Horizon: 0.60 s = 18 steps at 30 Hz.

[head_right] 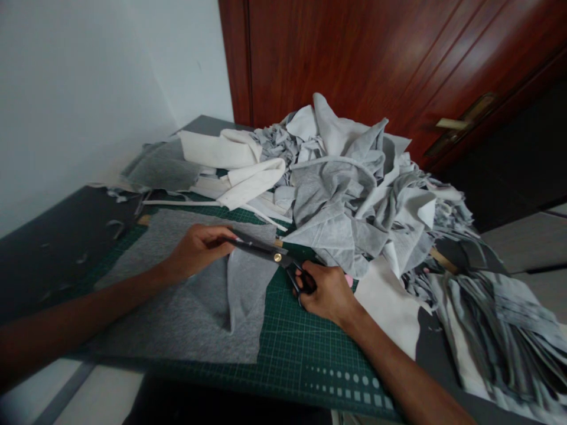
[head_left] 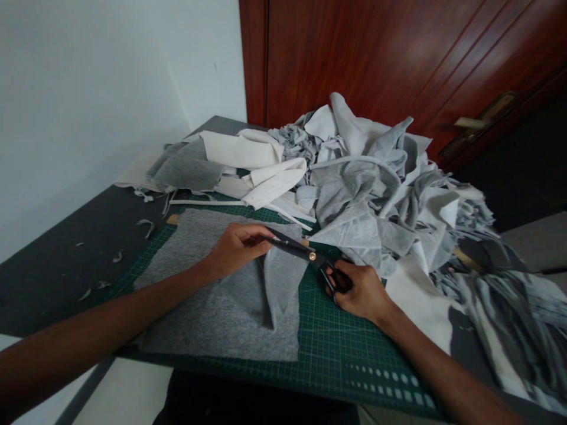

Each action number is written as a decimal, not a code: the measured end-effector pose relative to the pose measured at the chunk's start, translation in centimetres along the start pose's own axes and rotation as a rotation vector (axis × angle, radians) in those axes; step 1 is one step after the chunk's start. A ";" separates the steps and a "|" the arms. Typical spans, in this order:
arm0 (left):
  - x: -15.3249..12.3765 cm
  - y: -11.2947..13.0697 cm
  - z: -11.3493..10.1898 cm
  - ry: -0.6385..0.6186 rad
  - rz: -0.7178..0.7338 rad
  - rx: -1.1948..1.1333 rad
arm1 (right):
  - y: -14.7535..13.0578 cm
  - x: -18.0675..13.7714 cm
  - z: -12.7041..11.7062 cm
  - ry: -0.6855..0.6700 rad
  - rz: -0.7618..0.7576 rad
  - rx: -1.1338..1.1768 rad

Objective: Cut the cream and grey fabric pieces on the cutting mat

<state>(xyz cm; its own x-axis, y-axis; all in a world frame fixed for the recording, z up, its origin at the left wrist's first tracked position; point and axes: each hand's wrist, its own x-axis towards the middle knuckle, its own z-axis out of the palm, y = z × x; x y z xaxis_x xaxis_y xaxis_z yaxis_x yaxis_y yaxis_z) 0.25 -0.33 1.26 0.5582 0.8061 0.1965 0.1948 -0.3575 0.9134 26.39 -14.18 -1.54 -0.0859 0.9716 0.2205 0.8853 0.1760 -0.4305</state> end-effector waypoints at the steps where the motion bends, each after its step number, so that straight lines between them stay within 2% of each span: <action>1: 0.0 0.0 0.0 0.000 0.002 0.005 | 0.0 0.0 0.0 0.007 -0.008 -0.002; 18: 0.1 -0.8 0.1 0.023 -0.007 0.005 | 0.2 0.1 -0.2 0.022 -0.063 0.014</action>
<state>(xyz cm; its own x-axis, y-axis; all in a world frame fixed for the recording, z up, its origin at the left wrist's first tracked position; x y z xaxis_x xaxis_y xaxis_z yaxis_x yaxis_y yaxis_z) 0.23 -0.02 0.52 0.5384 0.8191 0.1980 0.2030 -0.3541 0.9129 26.66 -14.05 -1.38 -0.1310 0.9548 0.2670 0.8720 0.2391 -0.4272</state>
